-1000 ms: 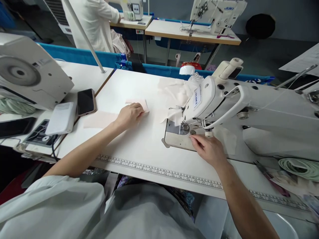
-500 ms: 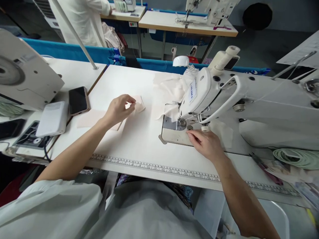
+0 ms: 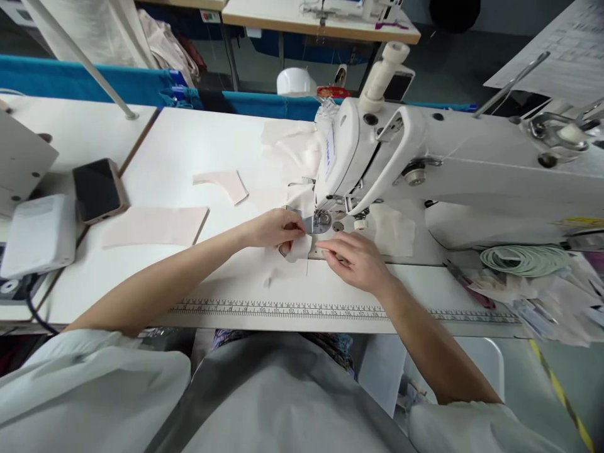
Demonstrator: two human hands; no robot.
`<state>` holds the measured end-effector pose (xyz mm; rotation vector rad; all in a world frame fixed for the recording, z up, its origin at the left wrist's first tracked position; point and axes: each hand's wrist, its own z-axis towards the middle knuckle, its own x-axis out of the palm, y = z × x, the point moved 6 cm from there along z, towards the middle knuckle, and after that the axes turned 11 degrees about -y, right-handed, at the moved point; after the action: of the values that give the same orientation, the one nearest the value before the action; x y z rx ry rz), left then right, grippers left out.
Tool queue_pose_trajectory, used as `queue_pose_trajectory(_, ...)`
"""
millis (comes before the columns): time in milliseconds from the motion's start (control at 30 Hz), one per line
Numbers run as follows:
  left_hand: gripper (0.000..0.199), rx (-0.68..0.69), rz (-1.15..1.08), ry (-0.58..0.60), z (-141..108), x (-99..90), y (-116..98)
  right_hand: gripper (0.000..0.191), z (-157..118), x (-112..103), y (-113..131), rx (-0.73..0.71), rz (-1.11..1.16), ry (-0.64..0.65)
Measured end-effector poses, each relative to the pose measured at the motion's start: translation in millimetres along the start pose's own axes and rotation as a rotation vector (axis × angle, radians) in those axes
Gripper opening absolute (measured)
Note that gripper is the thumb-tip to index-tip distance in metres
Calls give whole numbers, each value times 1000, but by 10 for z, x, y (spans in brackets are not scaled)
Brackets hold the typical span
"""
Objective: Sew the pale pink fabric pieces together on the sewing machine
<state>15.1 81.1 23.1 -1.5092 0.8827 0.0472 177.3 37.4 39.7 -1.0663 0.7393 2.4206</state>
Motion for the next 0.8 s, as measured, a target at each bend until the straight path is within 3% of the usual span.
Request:
queue_pose_trajectory(133, 23, 102, 190, -171, 154, 43, -29, 32, -40, 108, 57, -69, -167, 66)
queue_pose_trajectory(233, 30, 217, 489, -406, -18, -42, -96, 35, -49, 146, 76, -90, -263, 110)
queue_pose_trajectory(300, 31, 315, 646, -493, -239, -65, -151, 35, -41, 147, 83, -93, -285, 132)
queue_pose_trajectory(400, 30, 546, 722, -395, -619, 68, -219, 34, -28, 130, 63, -94, -306, 151)
queue_pose_trajectory(467, 32, 628, 760, -308, -838, 204, -207, 35, -25, 115, 29, -89, -314, 151)
queue_pose_trajectory(633, 37, 643, 893, -321, -1099, 510, -168, 34, -23, 104, -26, -90, -288, 144)
queue_pose_trajectory(800, 36, 614, 918, -398, -1161, 601, -232, 33, -10, 97, -38, -100, -278, 134)
